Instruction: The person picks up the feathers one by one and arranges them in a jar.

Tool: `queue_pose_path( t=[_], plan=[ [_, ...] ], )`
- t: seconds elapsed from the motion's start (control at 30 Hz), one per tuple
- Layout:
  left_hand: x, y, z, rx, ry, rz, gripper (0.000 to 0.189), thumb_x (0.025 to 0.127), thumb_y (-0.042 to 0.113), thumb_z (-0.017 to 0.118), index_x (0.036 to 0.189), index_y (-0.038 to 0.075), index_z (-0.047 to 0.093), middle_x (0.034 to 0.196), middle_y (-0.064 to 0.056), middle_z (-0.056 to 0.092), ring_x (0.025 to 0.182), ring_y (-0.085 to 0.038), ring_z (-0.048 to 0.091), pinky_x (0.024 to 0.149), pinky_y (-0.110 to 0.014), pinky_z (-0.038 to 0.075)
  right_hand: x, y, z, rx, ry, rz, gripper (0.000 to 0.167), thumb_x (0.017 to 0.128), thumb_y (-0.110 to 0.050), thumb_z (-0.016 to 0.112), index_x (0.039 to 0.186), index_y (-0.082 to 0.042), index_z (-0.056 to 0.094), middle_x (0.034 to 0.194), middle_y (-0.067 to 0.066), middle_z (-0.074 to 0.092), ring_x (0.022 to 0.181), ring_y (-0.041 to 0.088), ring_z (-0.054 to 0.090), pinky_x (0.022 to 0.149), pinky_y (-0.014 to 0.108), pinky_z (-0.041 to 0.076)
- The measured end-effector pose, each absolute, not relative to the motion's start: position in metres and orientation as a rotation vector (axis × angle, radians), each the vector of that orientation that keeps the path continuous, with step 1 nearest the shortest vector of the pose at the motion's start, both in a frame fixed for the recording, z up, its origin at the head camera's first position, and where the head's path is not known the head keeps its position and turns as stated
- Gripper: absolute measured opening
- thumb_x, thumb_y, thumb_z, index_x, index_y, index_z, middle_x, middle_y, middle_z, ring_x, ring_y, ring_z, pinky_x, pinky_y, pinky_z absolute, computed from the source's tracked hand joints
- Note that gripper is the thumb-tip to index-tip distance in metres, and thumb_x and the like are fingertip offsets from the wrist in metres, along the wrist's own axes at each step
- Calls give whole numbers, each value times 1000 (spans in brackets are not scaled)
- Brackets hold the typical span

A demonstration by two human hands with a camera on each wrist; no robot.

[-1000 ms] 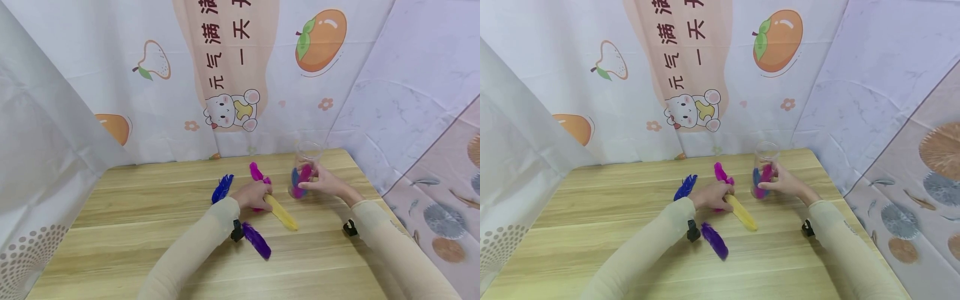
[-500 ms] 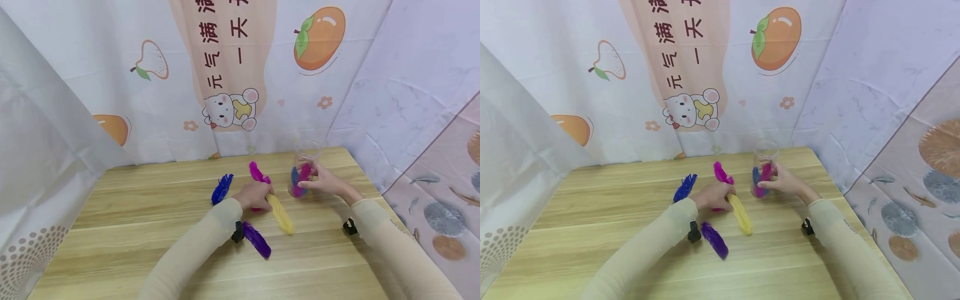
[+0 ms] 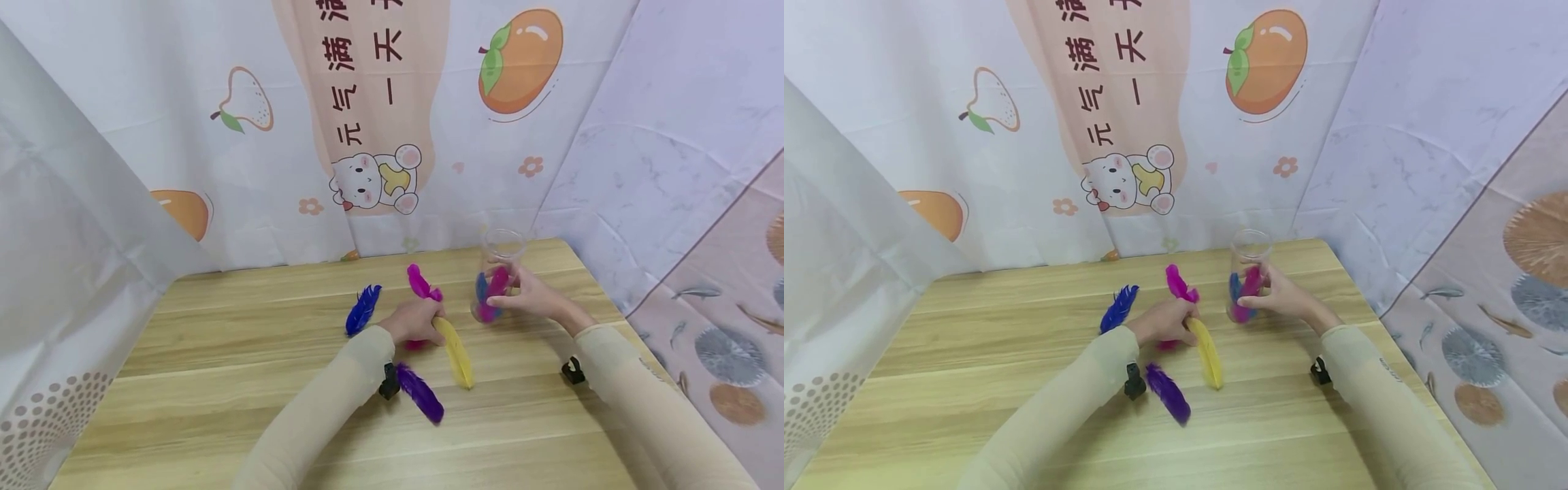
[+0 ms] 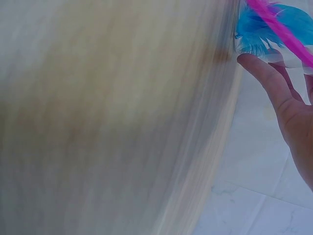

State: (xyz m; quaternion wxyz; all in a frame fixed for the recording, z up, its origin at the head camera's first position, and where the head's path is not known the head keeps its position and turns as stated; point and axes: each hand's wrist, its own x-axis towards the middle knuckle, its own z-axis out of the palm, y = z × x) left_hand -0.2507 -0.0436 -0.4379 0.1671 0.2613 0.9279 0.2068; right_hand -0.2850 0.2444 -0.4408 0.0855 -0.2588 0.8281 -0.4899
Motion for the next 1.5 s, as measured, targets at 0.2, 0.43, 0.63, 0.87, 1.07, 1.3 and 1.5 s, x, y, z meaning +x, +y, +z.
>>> queue_pose_path(
  t=[0.2,0.43,0.63,0.87,1.07,1.3,1.5],
  plan=[
    [-251,-45,-436,740,2625,625,27,78,22,90,94,15,70,76,9,60,71,-11,50,68,-24,44,-285,244,-440,-776,2465,-1469,79,87,-11,81,151,-10,32,138,21,57,115,37,58,99,55,46],
    [-251,-46,-439,743,2605,650,27,79,22,90,98,15,72,79,10,63,71,-10,50,70,-24,45,-285,244,-441,-777,2459,-1472,80,87,-11,81,151,-10,32,137,20,57,115,36,59,99,54,45],
    [-253,-47,-440,777,2603,639,25,79,20,90,95,14,71,76,9,60,69,-9,48,68,-23,43,-286,244,-442,-776,2454,-1476,80,87,-11,81,151,-10,32,138,20,57,116,37,59,99,54,46],
    [-253,-46,-442,811,2608,617,25,79,20,89,95,13,71,76,10,60,71,-9,48,70,-22,44,-285,243,-442,-766,2459,-1467,80,88,-11,80,150,-9,31,137,21,57,117,36,59,100,51,47],
    [-252,-45,-442,808,2605,626,26,80,20,89,98,11,73,78,9,61,72,-9,49,70,-22,45,-284,244,-442,-781,2469,-1471,80,88,-10,80,151,-10,31,137,22,57,115,37,59,98,52,47],
    [-254,-46,-445,855,2585,670,21,81,21,88,92,11,73,71,9,56,67,-8,45,64,-20,41,-285,247,-444,-768,2469,-1479,82,86,-10,81,151,-10,31,138,20,57,118,35,58,101,55,45],
    [-256,-52,-446,889,2520,782,18,81,17,88,91,11,74,72,9,58,66,-8,46,64,-20,41,-285,246,-444,-758,2448,-1487,81,88,-13,81,152,-8,30,139,20,56,120,38,57,102,59,45]
  ],
)
